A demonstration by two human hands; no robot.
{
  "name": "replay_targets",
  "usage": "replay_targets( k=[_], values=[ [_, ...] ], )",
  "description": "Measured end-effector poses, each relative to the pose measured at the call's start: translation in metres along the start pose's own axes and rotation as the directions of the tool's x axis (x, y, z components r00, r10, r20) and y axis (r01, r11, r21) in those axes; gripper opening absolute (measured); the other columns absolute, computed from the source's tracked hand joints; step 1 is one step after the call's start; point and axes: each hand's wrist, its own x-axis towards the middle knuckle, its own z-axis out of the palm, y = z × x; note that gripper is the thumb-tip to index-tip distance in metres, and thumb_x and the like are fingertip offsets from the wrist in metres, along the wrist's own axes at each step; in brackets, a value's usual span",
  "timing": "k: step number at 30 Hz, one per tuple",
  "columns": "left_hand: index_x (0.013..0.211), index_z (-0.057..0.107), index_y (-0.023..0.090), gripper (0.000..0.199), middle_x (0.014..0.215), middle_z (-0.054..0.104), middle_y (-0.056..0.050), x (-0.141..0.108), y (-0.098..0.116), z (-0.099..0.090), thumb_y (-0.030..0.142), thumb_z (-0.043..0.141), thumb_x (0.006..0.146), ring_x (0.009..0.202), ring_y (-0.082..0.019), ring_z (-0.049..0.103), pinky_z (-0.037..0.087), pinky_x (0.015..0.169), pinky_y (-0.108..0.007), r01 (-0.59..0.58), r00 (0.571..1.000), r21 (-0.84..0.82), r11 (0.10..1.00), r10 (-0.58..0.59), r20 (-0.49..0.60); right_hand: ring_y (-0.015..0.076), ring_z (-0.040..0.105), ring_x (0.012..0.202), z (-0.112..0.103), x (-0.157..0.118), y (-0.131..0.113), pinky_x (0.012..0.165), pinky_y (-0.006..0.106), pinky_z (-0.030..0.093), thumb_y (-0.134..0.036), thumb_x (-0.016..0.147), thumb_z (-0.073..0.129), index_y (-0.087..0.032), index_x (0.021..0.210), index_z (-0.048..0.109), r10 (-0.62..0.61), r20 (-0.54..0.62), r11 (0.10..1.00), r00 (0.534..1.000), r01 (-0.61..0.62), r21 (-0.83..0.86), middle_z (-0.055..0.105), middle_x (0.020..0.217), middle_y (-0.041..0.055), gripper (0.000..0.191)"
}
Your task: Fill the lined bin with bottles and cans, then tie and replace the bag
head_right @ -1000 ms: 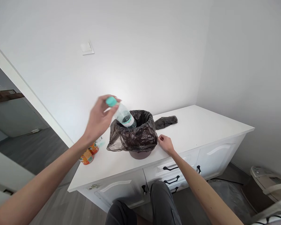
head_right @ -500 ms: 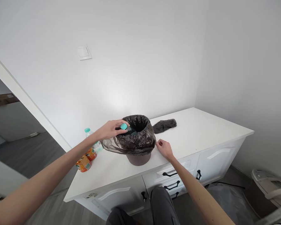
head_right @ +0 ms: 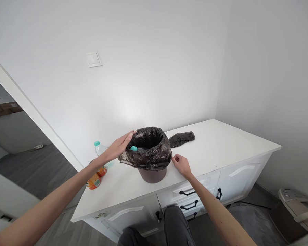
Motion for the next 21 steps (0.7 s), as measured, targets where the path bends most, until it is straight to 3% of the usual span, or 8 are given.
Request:
replay_targets(
  k=[3,5,7,10,12,14,18,21],
  values=[
    [0.162,0.027,0.026,0.072,0.170,0.022,-0.005,-0.021,-0.013,0.019,0.066,0.024,0.102,0.158,-0.024,0.019,0.015,0.130,-0.046,0.072,0.991,-0.094,0.993,-0.081,-0.102,0.0162,0.047,0.063,-0.001,-0.002,-0.002,0.061,0.027,0.033,-0.042,0.082,0.049,-0.023,0.064,0.047,-0.007,-0.002,1.000,1.000,0.007,-0.003,0.056,0.062,-0.0009,0.027],
    [0.163,0.021,0.026,0.071,0.170,0.023,-0.005,-0.041,-0.022,0.034,0.064,0.018,0.103,0.158,-0.022,0.017,0.014,0.131,-0.045,0.084,0.987,-0.123,0.989,-0.099,-0.123,0.0163,0.046,0.062,-0.002,-0.002,-0.004,0.061,0.028,0.033,-0.043,0.082,0.048,-0.023,0.064,0.047,-0.013,-0.001,1.000,1.000,0.013,-0.007,0.056,0.062,-0.0006,0.027],
    [0.163,0.021,0.027,0.068,0.169,0.029,-0.005,-0.062,-0.034,0.046,0.060,0.016,0.104,0.157,-0.021,0.022,0.018,0.130,-0.044,0.034,0.998,-0.079,0.996,-0.039,-0.056,0.0163,0.046,0.062,-0.003,-0.003,-0.005,0.061,0.028,0.033,-0.043,0.082,0.048,-0.023,0.063,0.047,-0.016,0.000,1.000,1.000,0.016,-0.014,0.056,0.061,-0.0003,0.028],
    [0.158,0.035,0.026,0.063,0.166,0.036,-0.005,-0.089,-0.059,0.051,0.057,0.023,0.104,0.156,-0.024,0.025,0.023,0.129,-0.046,-0.045,0.997,0.127,0.991,0.037,0.065,0.0162,0.044,0.062,-0.003,-0.006,-0.007,0.060,0.028,0.032,-0.042,0.082,0.048,-0.023,0.064,0.047,-0.013,0.004,1.000,1.000,0.013,-0.027,0.055,0.061,-0.0003,0.027],
    [0.151,0.046,0.026,0.060,0.162,0.042,-0.007,-0.097,-0.081,0.042,0.058,0.034,0.102,0.156,-0.029,0.025,0.025,0.128,-0.052,-0.042,0.999,0.281,0.959,0.034,0.031,0.0159,0.043,0.062,-0.003,-0.007,-0.008,0.059,0.028,0.031,-0.040,0.081,0.048,-0.023,0.064,0.047,-0.009,0.008,0.999,1.000,0.010,-0.037,0.054,0.061,-0.0006,0.024],
    [0.146,0.051,0.026,0.057,0.158,0.048,-0.010,-0.094,-0.104,0.022,0.058,0.042,0.099,0.155,-0.033,0.027,0.030,0.124,-0.056,0.014,0.996,0.385,0.923,0.020,-0.083,0.0157,0.042,0.062,-0.003,-0.008,-0.008,0.059,0.028,0.030,-0.038,0.079,0.048,-0.023,0.064,0.046,-0.006,0.010,0.999,1.000,0.007,-0.047,0.053,0.061,-0.0011,0.022],
    [0.144,0.047,0.022,0.055,0.157,0.047,-0.014,-0.065,-0.142,-0.028,0.052,0.045,0.098,0.153,-0.036,0.029,0.031,0.121,-0.058,0.222,0.933,0.470,0.854,-0.046,-0.357,0.0154,0.041,0.064,-0.001,-0.008,-0.006,0.060,0.027,0.030,-0.035,0.078,0.048,-0.022,0.064,0.044,-0.010,0.014,0.998,1.000,0.011,-0.063,0.051,0.062,-0.0016,0.019],
    [0.147,0.043,0.016,0.057,0.157,0.044,-0.020,-0.041,-0.157,-0.054,0.046,0.042,0.099,0.149,-0.038,0.035,0.033,0.118,-0.058,0.346,0.896,0.462,0.817,-0.142,-0.421,0.0156,0.040,0.063,0.000,-0.006,-0.002,0.059,0.028,0.030,-0.035,0.077,0.048,-0.023,0.064,0.044,-0.014,0.010,0.997,1.000,0.015,-0.074,0.049,0.061,-0.0017,0.019]
  ],
)
